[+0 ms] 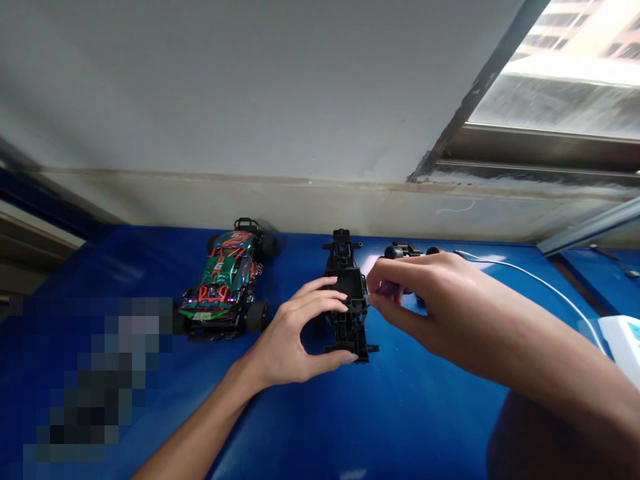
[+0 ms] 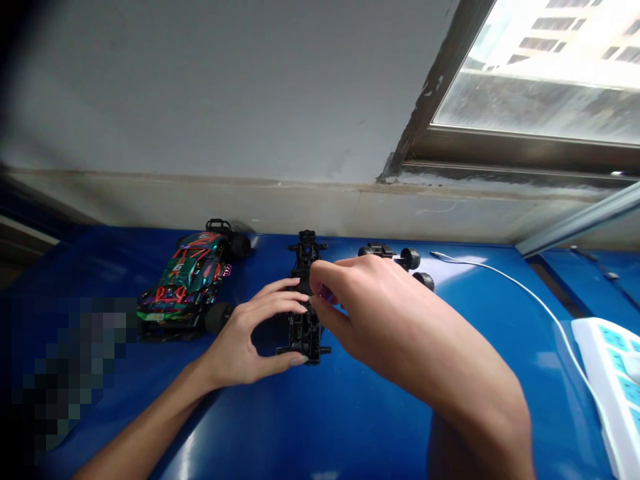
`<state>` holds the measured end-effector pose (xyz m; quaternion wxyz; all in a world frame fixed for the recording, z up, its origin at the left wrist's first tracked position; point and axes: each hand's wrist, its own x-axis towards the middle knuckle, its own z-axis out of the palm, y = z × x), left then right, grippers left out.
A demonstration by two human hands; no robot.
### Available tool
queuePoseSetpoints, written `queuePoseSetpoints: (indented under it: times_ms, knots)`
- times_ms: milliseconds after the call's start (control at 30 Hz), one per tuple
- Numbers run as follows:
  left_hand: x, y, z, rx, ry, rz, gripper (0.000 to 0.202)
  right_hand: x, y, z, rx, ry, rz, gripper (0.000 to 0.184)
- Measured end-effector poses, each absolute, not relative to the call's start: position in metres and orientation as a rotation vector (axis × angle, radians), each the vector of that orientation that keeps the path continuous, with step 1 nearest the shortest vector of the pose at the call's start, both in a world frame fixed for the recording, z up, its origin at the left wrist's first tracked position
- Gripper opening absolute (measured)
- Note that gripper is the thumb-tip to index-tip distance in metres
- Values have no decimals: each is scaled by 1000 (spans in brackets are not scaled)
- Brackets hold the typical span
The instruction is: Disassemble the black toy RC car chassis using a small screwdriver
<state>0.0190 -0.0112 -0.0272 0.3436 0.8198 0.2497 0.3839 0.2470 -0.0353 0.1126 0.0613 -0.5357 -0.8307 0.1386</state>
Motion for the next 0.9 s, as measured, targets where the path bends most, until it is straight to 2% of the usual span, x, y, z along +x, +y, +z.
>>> queuePoseSetpoints:
  times_ms: [233, 400, 633, 833, 900]
  knots:
    - [20, -13, -38, 2202, 670, 965, 53, 239, -33, 102, -1717, -2540, 304, 18]
    - [20, -13, -43, 2200, 685, 933, 54, 232, -33, 97, -1762, -2551, 97, 34]
    - [21, -12, -41, 2142, 712, 916, 52, 240, -30, 88, -1660, -2643, 72, 11]
    - [22, -13, -40, 2126, 716, 920, 49, 244, -28, 83, -1681, -2579, 168, 30]
    - [22, -13, -40, 2122, 717, 922, 49, 245, -27, 84, -1740, -2554, 152, 31]
